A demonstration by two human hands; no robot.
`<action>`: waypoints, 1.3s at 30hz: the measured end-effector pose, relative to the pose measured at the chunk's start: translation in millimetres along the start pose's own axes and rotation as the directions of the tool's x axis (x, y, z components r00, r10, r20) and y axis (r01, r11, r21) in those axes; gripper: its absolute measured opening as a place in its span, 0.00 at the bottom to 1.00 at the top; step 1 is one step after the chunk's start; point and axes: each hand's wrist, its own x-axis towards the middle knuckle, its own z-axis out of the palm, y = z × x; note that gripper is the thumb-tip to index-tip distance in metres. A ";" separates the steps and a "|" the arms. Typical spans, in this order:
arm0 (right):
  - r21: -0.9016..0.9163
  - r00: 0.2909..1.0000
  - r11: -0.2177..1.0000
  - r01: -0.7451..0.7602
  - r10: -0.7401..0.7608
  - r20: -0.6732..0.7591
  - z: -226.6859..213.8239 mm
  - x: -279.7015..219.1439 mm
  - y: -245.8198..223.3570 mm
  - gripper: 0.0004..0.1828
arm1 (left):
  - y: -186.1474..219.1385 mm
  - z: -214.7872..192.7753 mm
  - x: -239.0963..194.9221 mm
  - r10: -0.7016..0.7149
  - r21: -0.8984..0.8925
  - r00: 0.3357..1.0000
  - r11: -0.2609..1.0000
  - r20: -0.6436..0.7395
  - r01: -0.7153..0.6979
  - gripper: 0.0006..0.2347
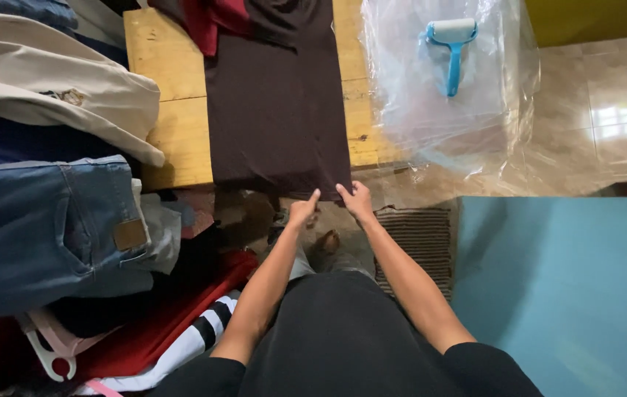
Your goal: The person folds a brown t-shirt on a wooden table. They smooth the fabric, fold the sleeves and sides inward, and then fold the shirt in half.
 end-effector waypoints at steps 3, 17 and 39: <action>-0.192 0.997 0.980 -0.052 0.061 0.041 -4.3 -8.3 -0.4 0.23 | -49.6 -5.2 49.0 0.022 0.295 0.998 0.955 0.061 -0.040 0.22; -0.711 0.776 0.460 0.532 -0.601 0.192 31.5 60.9 -104.2 0.10 | 69.8 -193.4 89.7 0.867 0.783 0.409 0.457 -0.286 -0.421 0.08; -0.914 0.642 0.168 0.369 -0.758 0.119 99.2 130.7 -142.1 0.24 | 185.0 -238.6 187.0 0.882 0.809 0.292 0.459 -0.369 -0.367 0.24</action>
